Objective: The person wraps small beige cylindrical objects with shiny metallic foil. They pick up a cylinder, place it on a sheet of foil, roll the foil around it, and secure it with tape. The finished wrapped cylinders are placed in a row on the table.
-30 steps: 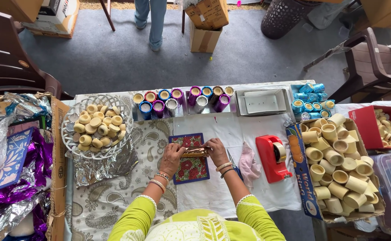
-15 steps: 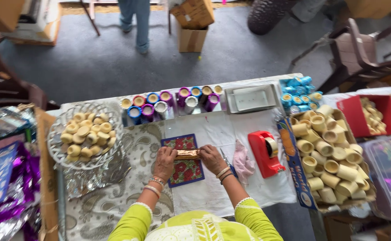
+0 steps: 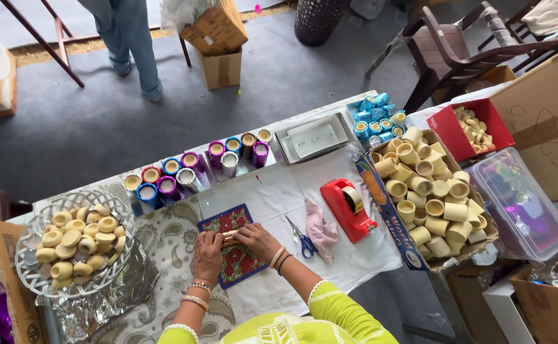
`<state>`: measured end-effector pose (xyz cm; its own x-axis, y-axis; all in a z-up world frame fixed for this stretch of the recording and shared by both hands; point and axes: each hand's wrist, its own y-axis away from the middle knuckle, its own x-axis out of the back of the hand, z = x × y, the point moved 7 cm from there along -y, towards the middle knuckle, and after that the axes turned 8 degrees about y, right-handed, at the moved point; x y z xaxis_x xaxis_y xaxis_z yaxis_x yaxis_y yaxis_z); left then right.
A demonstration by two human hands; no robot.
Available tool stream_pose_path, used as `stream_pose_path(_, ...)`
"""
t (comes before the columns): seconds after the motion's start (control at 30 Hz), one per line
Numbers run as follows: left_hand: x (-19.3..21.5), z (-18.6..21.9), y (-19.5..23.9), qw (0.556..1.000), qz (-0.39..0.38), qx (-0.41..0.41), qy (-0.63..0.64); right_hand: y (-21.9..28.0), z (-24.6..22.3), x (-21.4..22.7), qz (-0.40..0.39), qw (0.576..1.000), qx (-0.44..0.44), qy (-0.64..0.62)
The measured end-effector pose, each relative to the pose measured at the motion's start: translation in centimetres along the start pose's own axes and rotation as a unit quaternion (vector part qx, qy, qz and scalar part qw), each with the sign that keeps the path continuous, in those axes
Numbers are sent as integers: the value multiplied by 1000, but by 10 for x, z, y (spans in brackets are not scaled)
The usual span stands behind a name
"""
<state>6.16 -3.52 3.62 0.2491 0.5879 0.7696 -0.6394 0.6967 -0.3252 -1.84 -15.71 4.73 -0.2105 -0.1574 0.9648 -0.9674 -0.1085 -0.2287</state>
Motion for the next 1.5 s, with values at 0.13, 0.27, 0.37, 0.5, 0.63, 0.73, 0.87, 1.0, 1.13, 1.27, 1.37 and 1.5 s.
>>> stream_pose_path(0.13,0,-3,0,1000,12,-11,9,-5,-5,0,-22,1000,-18,9)
stream_pose_path(0.27,-1,-4,0,1000,10,-19,3,-10,-9,-3,-18,998,-25,48)
stream_pose_path(0.37,-3,-2,2,1000,-10,-27,6,-16,-11,5,36,995,-27,86)
stream_pose_path(0.5,-3,3,7,997,-27,-66,-19,-15,-5,-18,-16,999,-39,31)
stream_pose_path(0.63,-7,5,11,993,-23,-103,-53,-15,2,-33,-70,997,-40,-1)
stream_pose_path(0.73,-8,3,9,993,-21,-102,-51,-17,3,-38,-71,997,-42,-3)
stream_pose_path(0.87,-7,0,6,994,-16,-94,-47,-23,6,-37,-70,996,-52,-13)
stream_pose_path(1.0,-2,-5,0,998,-10,-64,-19,-27,11,-43,-90,994,-57,-21)
stream_pose_path(1.13,11,-16,-5,997,-5,23,73,-26,15,-58,-106,993,-57,-21)
stream_pose_path(1.27,30,-27,-2,979,50,104,167,-26,15,-59,-111,993,-46,-22)
stream_pose_path(1.37,28,-43,0,972,46,144,181,-29,17,-56,-106,993,-47,-32)
stream_pose_path(1.5,13,-63,6,972,36,167,161,-28,20,-55,-110,991,-57,-42)
